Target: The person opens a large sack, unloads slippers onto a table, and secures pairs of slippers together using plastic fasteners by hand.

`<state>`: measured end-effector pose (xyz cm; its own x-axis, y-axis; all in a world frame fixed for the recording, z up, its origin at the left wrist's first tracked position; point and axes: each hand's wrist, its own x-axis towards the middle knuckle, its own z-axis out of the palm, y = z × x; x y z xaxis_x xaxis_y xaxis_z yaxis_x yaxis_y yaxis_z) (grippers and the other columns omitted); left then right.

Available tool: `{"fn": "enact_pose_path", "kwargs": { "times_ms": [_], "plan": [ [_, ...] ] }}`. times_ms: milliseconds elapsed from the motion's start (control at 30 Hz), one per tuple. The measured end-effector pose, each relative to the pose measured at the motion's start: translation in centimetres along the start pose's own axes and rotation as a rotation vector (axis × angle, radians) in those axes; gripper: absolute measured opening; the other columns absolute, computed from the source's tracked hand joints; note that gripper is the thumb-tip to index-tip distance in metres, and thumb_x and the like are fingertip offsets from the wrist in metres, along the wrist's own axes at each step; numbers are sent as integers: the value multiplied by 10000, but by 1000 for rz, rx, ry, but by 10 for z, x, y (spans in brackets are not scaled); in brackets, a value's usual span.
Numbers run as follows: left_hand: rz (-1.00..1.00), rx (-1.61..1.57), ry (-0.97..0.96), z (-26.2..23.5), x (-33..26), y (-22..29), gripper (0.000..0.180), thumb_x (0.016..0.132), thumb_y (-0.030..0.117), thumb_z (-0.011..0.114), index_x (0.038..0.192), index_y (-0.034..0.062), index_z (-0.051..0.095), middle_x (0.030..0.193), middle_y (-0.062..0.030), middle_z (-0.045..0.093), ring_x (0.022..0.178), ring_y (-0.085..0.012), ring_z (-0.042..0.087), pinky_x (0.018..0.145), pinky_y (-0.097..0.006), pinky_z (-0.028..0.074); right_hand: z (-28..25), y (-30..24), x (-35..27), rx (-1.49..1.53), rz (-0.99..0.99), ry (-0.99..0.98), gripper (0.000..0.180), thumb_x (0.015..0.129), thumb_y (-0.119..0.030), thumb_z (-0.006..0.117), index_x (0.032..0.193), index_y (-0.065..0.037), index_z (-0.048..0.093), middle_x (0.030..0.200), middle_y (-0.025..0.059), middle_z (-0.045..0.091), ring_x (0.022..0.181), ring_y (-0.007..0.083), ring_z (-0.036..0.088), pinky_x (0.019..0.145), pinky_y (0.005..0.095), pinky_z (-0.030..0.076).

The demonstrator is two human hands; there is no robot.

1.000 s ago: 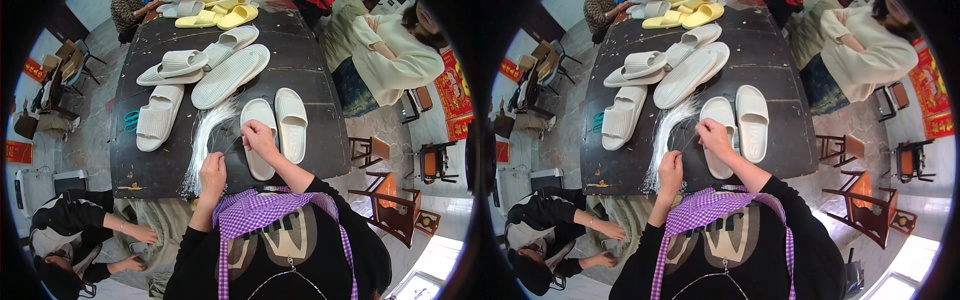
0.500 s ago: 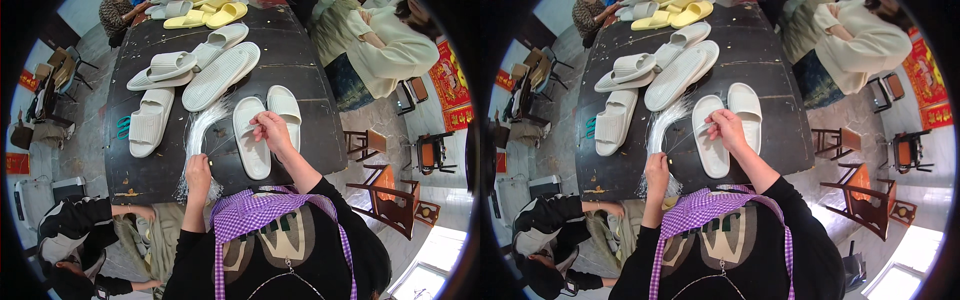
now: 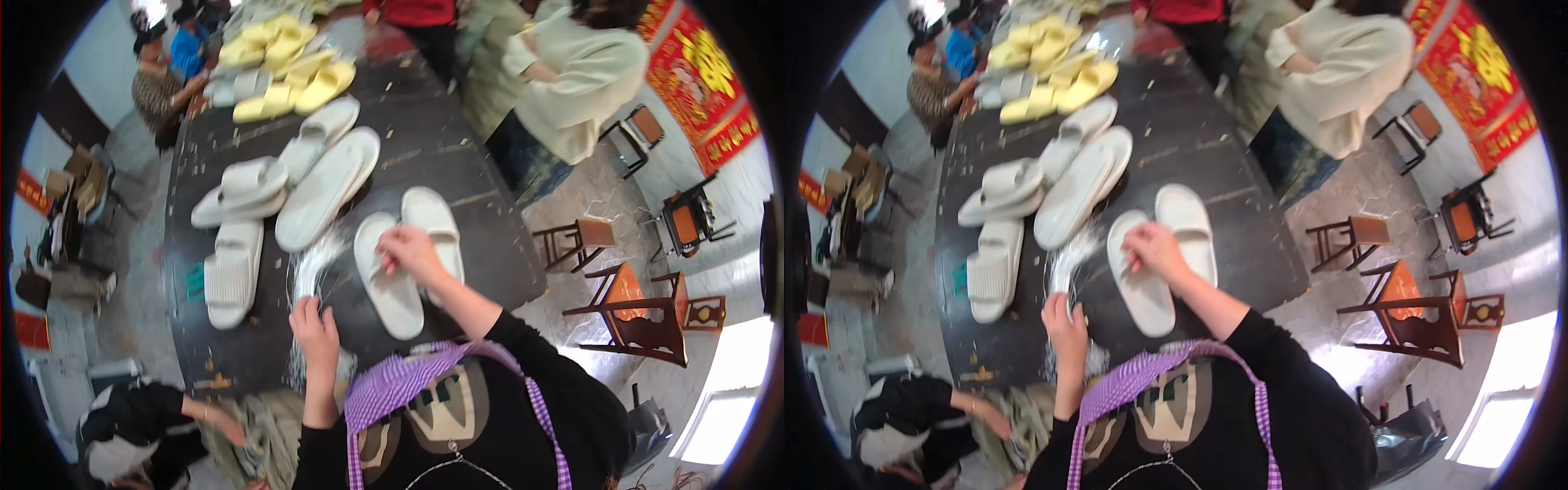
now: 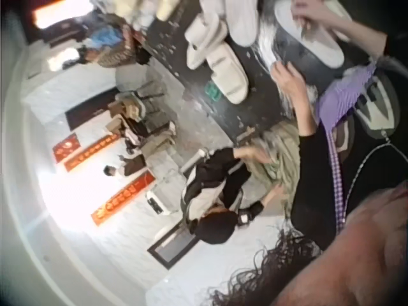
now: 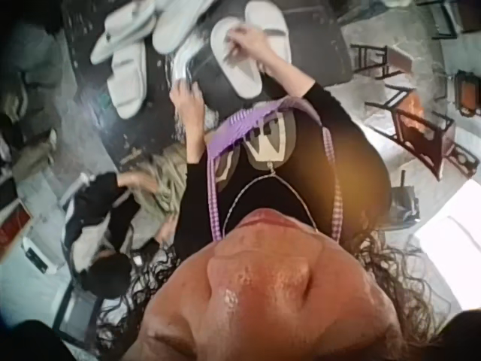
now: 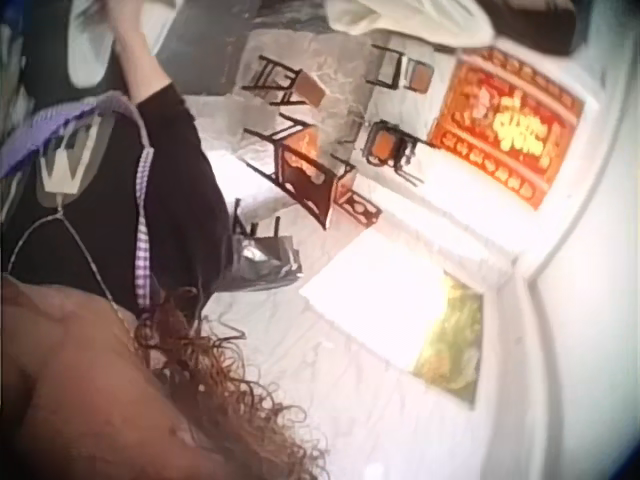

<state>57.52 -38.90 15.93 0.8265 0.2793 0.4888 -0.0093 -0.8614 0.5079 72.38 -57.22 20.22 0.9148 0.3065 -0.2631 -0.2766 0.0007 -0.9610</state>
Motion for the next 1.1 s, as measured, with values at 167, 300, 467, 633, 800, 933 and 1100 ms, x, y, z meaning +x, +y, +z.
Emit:
{"fn": "enact_pose_path", "kwargs": {
  "times_ms": [167, 300, 467, 633, 800, 933, 1100],
  "plan": [
    [2, -312, -39, 14, 32, 27, 218, 816, 71, 578, 1017, -16, 572, 939, -143, 579, 823, -243, 553, 716, -321, 449, 16, -16, -9, 19, -58, -179, 167, 844, -166, 564, 855, -10, 622, 683, 38, 606, 519, 83, 554, 450, 220, 457],
    [-255, -739, -197, 30, 38, 34, 162, 850, 82, 560, 961, -30, 597, 747, -61, 591, 684, -121, 541, 622, -245, 436, 11, -30, -11, 103, -170, -230, 177, 839, -138, 546, 889, 16, 615, 740, 49, 605, 574, 80, 563, 440, 215, 467],
    [-369, -797, -240, 33, 33, 39, 130, 846, 66, 548, 916, -30, 600, 692, -38, 579, 643, -88, 529, 607, -225, 425, 3, -27, -10, 196, -156, -178, 237, 826, -117, 561, 1012, 30, 571, 813, 64, 604, 612, 88, 568, 451, 214, 471],
    [-435, -868, -217, 24, 23, 32, 131, 858, 87, 540, 880, -26, 603, 682, -30, 574, 628, -87, 521, 587, -219, 415, 15, -11, -10, 99, -88, -264, 355, 819, -135, 578, 1117, 42, 497, 925, 83, 602, 655, 117, 583, 512, 230, 482],
    [-449, -832, -118, 3, 54, 25, 138, 884, 114, 516, 804, 14, 567, 653, 12, 529, 574, -36, 418, 499, -196, 309, 19, 27, 19, -221, -191, -314, 446, 758, -117, 587, 1157, 27, 448, 950, 125, 602, 684, 163, 608, 524, 277, 500],
    [-509, -935, 37, -18, 76, 21, 122, 862, 80, 540, 868, -34, 585, 681, -9, 550, 611, -65, 483, 566, -212, 385, 20, 3, 11, -188, -196, -193, 306, 785, -117, 581, 1068, 0, 580, 849, 63, 604, 641, 114, 570, 547, 253, 489],
    [-377, -865, -68, -15, 76, 30, 146, 862, 105, 554, 898, -26, 607, 696, 0, 573, 606, -50, 494, 553, -194, 390, 40, -30, -9, -117, -183, -430, 219, 833, -121, 557, 988, 21, 617, 795, 38, 606, 640, 90, 559, 543, 240, 477]
  ]
}}
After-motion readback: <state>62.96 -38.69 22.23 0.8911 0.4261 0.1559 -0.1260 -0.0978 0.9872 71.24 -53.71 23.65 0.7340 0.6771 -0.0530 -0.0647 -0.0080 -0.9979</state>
